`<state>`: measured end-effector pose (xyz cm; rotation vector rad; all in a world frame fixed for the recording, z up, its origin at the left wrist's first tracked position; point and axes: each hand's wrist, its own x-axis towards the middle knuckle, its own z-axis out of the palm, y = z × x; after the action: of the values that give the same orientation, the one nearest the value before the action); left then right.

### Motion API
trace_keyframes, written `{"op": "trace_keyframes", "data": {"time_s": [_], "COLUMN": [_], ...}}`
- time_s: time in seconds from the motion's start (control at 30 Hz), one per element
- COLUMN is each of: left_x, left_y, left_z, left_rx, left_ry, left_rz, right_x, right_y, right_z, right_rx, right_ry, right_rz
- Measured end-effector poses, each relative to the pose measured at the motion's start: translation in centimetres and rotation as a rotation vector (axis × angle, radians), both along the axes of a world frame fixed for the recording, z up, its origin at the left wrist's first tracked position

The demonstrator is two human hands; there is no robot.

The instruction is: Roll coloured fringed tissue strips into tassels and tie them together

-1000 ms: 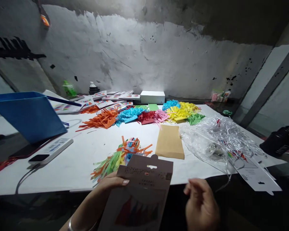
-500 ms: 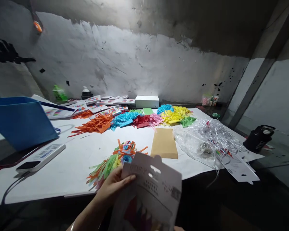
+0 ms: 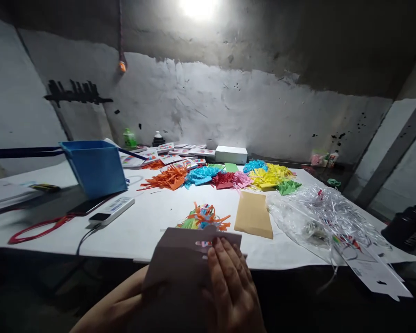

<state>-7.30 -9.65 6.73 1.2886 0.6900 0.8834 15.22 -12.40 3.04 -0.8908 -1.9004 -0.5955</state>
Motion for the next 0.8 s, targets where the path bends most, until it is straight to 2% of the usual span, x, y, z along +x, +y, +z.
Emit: {"op": "trace_keyframes", "data": {"time_s": [0.1,0.23,0.33,0.47,0.57,0.63,0.7,0.73,0.8], "left_x": [-0.3,0.0,0.5,1.1,1.2,1.2,1.4,1.7,2.3], "left_y": [-0.2,0.5,0.9,0.8,0.9,1.1,1.4,1.4,1.3], "left_z": [-0.6,-1.5,-1.7,-2.0,-2.3,-2.8,-3.8,-4.5,-6.1], "left_rx": [0.097,0.173,0.294,0.432,0.459,0.478,0.507,0.519,0.557], "left_ry": [0.097,0.222,0.266,0.359,0.401,0.424,0.443,0.44,0.41], "left_rz": [-0.075,-0.143,-0.214,-0.233,-0.275,-0.289,-0.235,-0.14,0.152], "right_x": [0.7,0.3,0.7,1.8,2.5,2.6,2.5,2.3,2.1], "right_y": [1.0,0.7,0.1,0.0,0.4,0.8,1.5,1.9,2.7], "right_z": [1.4,1.3,1.8,4.4,6.0,6.1,5.9,5.8,5.8], "right_rx": [0.008,-0.083,-0.355,-0.747,-1.012,-1.162,-1.248,-1.273,-1.259], "right_ry": [-0.063,0.082,0.037,-0.154,-0.119,-0.105,-0.123,-0.135,-0.141], "right_rz": [0.077,0.151,0.205,0.247,0.375,0.402,0.399,0.398,0.4]}}
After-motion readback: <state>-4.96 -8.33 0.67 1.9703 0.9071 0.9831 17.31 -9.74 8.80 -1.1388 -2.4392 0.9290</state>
